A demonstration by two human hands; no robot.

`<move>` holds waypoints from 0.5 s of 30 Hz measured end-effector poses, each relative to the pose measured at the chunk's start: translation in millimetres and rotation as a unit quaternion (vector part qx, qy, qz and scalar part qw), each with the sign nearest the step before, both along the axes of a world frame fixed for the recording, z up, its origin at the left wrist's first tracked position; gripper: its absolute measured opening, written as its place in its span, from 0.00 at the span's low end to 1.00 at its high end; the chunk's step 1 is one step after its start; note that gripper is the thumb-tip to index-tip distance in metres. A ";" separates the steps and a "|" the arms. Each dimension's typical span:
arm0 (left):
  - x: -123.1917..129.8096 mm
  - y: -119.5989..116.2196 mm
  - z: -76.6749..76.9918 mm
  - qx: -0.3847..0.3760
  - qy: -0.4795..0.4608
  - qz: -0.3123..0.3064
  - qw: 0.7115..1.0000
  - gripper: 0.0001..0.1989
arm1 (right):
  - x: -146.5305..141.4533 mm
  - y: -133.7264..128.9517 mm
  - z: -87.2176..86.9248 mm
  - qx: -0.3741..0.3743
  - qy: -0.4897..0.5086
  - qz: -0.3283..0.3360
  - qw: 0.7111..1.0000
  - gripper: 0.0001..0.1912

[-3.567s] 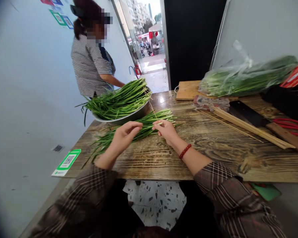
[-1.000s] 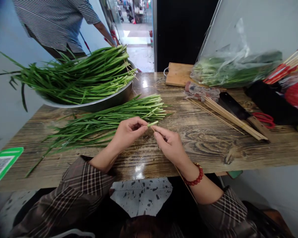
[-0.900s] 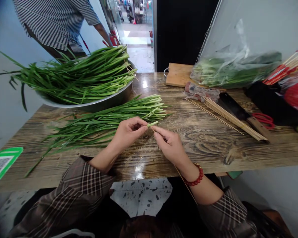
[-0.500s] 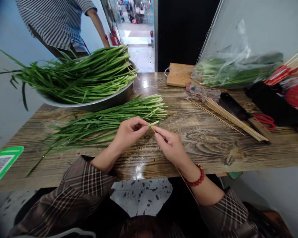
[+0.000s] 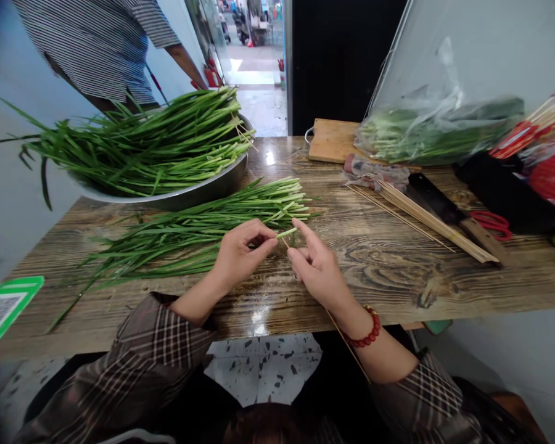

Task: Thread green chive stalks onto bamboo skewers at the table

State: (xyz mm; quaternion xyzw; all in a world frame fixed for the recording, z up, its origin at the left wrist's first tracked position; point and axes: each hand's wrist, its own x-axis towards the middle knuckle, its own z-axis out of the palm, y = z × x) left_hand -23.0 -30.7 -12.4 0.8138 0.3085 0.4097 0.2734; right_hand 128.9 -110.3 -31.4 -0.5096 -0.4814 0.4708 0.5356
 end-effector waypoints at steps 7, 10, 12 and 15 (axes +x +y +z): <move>0.9 -2.1 -3.3 -0.004 0.011 -0.013 1.000 0.05 | 0.0 0.6 -3.1 0.017 -0.052 -0.019 0.998 0.21; 2.0 -4.7 -4.2 -0.007 0.022 -0.041 0.999 0.04 | -0.6 1.9 -4.5 0.018 -0.051 -0.027 0.998 0.14; 2.7 -6.2 -3.6 -0.015 0.031 -0.077 0.996 0.05 | -0.9 2.9 -3.9 0.012 -0.055 -0.033 0.998 0.10; 1.6 -4.0 -1.3 -0.042 0.031 -0.124 0.991 0.05 | -0.5 4.2 -0.8 0.000 -0.064 -0.040 0.997 0.10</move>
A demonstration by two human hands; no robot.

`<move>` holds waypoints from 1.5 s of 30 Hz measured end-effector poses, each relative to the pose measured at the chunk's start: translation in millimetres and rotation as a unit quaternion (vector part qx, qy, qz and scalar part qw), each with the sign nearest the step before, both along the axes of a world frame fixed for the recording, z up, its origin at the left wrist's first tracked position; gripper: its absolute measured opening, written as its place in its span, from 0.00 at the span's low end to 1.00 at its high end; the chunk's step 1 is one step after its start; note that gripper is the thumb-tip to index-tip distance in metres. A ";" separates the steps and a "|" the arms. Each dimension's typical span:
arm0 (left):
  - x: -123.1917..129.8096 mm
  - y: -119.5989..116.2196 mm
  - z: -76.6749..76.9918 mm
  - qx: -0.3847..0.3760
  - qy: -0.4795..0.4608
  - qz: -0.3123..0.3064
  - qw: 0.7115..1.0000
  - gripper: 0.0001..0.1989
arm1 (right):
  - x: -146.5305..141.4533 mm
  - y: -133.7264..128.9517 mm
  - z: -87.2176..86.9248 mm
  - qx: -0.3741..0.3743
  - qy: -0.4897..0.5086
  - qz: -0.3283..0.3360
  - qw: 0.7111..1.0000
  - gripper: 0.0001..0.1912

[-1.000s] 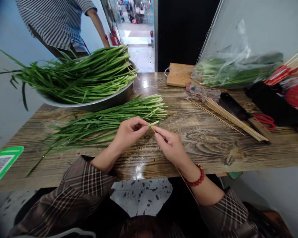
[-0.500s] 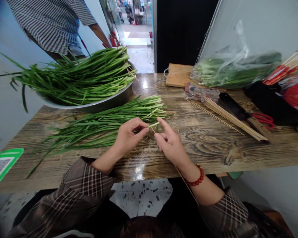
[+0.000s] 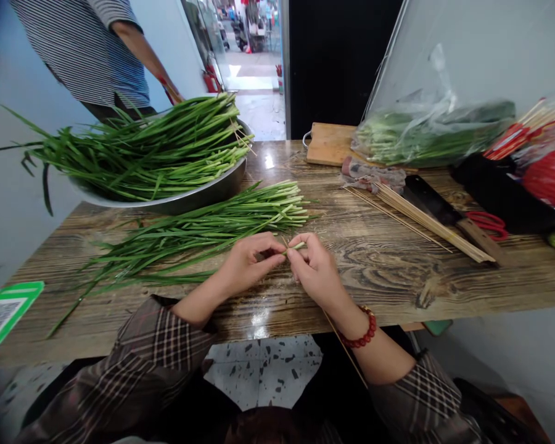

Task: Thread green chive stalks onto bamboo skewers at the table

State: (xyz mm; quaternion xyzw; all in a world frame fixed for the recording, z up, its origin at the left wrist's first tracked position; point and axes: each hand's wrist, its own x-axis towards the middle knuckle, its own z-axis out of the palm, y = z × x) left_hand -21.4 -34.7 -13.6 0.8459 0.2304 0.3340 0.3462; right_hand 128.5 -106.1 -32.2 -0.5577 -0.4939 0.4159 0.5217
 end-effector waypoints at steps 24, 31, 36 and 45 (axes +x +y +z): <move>-4.9 48.1 -12.5 0.197 0.007 0.192 0.961 0.03 | 0.6 2.9 0.1 0.001 0.006 0.007 1.000 0.12; -14.7 46.1 -7.3 0.247 0.113 0.146 0.951 0.06 | 2.5 1.4 -1.6 0.009 0.000 0.008 1.000 0.12; -18.8 38.7 -1.6 0.255 0.218 0.225 0.915 0.08 | 2.5 0.1 -1.2 0.014 -0.005 0.008 1.000 0.13; -15.1 34.4 -4.1 0.173 0.214 0.137 0.952 0.05 | 2.6 -1.6 0.8 0.016 -0.001 0.002 1.000 0.12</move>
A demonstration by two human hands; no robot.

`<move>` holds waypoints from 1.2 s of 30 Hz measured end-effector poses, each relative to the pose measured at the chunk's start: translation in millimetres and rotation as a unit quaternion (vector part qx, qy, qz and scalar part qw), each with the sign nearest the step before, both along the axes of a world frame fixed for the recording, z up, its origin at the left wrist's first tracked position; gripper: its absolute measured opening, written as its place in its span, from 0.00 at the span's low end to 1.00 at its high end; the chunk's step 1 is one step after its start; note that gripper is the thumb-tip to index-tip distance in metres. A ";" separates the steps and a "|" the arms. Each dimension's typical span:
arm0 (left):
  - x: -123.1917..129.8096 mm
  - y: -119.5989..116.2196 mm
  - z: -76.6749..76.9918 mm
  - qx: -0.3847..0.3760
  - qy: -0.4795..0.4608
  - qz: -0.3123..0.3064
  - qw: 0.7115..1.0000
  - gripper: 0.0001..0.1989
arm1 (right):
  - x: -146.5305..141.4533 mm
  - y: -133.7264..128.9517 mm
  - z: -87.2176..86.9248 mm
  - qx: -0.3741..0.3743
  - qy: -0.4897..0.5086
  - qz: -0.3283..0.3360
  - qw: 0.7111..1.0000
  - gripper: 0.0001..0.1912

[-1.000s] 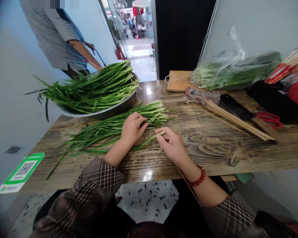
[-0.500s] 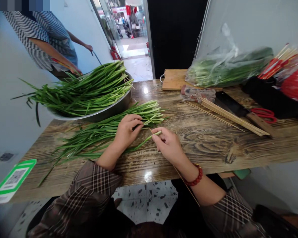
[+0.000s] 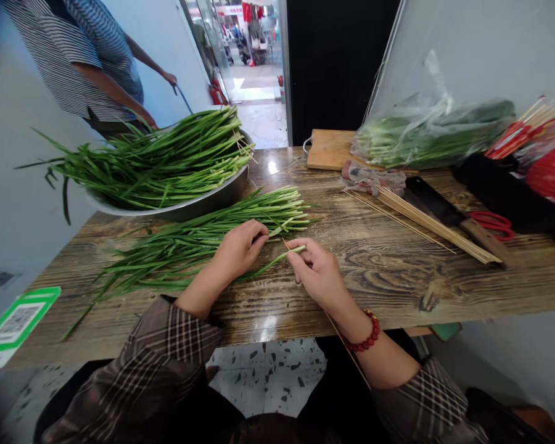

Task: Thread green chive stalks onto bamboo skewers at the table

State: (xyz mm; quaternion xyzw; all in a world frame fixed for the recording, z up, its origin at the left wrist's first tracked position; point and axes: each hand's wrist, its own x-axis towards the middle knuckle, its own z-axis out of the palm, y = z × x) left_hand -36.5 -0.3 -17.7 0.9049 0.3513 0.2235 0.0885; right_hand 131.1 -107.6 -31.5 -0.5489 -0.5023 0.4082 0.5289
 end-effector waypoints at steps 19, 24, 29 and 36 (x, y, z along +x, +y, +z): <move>-3.6 -1.4 2.3 -0.082 -0.047 0.038 0.995 0.07 | 0.7 -1.0 -0.8 -0.008 -0.018 -0.005 1.000 0.13; 0.3 -5.3 8.9 -0.120 -0.160 -0.044 0.979 0.05 | 0.8 -0.9 -1.0 -0.005 -0.026 -0.015 1.000 0.14; 0.7 -5.4 14.2 -0.281 -0.314 -0.026 0.906 0.06 | 1.1 -0.8 -1.8 -0.003 -0.024 -0.011 1.000 0.14; -2.1 -3.6 17.5 -0.287 -0.405 -0.078 0.864 0.10 | 1.3 -1.4 -1.0 0.002 -0.028 -0.005 1.000 0.14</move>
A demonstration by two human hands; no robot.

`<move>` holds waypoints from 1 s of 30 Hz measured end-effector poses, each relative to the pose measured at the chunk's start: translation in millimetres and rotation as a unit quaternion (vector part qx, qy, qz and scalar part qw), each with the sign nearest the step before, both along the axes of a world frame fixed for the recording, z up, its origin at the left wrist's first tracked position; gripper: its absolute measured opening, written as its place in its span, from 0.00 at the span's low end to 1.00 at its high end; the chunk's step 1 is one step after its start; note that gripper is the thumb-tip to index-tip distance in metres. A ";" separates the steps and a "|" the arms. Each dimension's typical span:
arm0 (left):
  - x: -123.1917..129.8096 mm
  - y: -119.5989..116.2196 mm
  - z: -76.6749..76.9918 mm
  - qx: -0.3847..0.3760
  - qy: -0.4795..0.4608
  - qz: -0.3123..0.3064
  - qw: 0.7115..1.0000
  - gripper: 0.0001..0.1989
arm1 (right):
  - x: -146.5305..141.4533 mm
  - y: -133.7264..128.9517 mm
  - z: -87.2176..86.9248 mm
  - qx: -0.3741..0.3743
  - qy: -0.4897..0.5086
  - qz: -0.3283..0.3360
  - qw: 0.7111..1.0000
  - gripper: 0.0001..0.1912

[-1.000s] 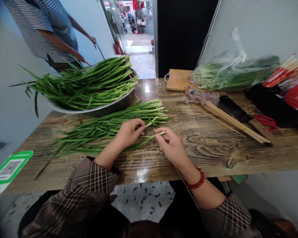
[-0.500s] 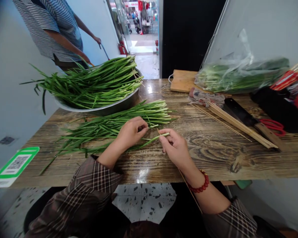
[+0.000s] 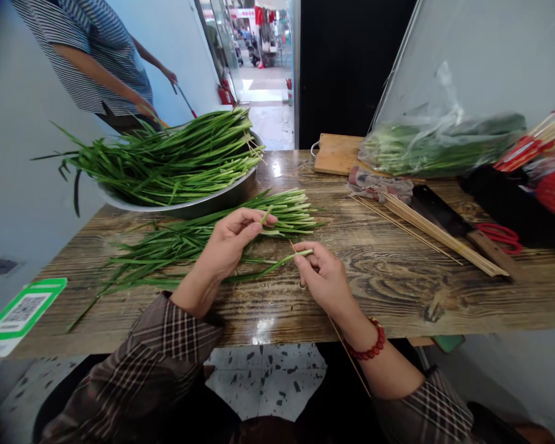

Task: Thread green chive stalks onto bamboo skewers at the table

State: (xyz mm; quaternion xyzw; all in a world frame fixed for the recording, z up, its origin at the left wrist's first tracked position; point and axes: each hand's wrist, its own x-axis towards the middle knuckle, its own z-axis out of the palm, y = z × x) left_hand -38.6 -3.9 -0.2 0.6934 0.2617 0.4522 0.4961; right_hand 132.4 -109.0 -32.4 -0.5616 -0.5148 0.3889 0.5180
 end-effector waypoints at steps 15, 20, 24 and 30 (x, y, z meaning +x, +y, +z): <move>-1.5 -3.3 1.7 0.250 0.238 0.147 0.927 0.05 | -2.6 -1.5 4.3 0.018 0.019 -0.001 1.000 0.13; 6.5 -6.5 -6.2 0.139 0.211 0.080 0.964 0.08 | -3.0 -2.9 6.5 0.021 0.029 0.012 0.999 0.14; 7.7 -10.2 -3.0 0.013 0.161 0.013 0.987 0.11 | -2.3 -2.4 4.2 0.024 0.023 0.008 0.999 0.14; 10.5 -14.5 0.1 -0.016 0.143 -0.027 0.989 0.10 | -1.1 -0.1 0.6 0.039 0.022 0.007 0.999 0.14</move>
